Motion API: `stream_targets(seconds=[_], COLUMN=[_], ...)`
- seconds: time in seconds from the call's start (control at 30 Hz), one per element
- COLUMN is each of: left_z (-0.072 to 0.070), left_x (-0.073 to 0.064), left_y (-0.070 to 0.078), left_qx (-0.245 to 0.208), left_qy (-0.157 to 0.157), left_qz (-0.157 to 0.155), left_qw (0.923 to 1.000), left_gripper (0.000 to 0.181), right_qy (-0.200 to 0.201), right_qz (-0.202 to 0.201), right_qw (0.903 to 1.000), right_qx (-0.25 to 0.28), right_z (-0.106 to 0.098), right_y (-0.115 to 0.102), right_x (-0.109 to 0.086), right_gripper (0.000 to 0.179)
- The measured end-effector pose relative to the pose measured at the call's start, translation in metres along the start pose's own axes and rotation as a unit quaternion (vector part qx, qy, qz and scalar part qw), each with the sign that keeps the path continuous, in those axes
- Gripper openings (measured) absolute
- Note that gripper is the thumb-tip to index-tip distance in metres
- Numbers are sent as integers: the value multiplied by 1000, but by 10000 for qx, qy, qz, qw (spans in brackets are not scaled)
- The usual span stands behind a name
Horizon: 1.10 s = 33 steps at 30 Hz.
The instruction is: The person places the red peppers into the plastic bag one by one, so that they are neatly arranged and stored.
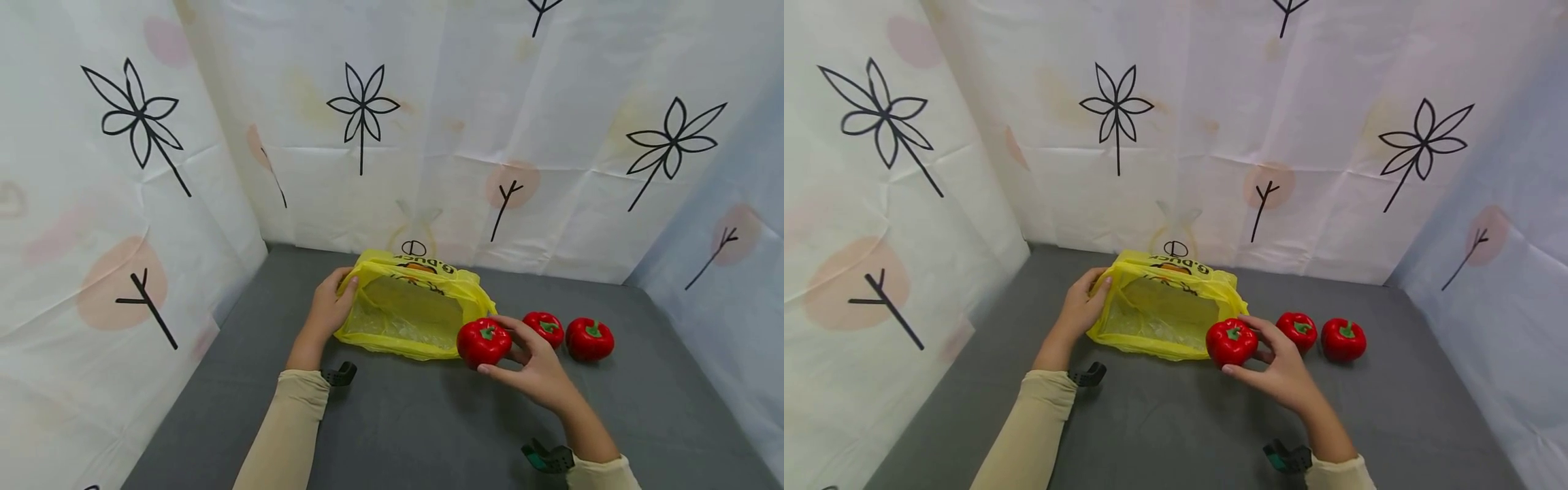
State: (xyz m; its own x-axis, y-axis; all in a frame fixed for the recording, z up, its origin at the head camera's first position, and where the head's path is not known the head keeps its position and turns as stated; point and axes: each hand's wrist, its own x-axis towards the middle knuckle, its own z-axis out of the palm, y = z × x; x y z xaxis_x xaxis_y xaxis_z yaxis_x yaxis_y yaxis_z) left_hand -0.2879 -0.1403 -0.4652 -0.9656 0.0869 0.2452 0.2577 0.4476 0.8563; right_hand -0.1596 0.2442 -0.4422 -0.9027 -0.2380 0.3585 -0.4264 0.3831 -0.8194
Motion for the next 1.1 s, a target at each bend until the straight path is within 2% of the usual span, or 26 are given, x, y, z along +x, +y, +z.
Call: stream_targets(seconds=[0.23, 0.63, 1.1], left_z=[1, 2, 3], left_x=[0, 1, 0], left_y=[1, 0, -2], left_qx=[-184, -167, -118], left_qy=[-24, -29, -17], left_qz=[58, 61, 19], left_qw=[9998, 9998, 9999], left_gripper=[44, 42, 44], right_qy=[-110, -322, -448], right_qz=[95, 196, 414], right_qw=[9999, 9981, 9948], right_qx=[45, 493, 814], right_z=[13, 34, 74], right_y=[0, -2, -1], right_x=[13, 34, 63], right_gripper=[79, 80, 76])
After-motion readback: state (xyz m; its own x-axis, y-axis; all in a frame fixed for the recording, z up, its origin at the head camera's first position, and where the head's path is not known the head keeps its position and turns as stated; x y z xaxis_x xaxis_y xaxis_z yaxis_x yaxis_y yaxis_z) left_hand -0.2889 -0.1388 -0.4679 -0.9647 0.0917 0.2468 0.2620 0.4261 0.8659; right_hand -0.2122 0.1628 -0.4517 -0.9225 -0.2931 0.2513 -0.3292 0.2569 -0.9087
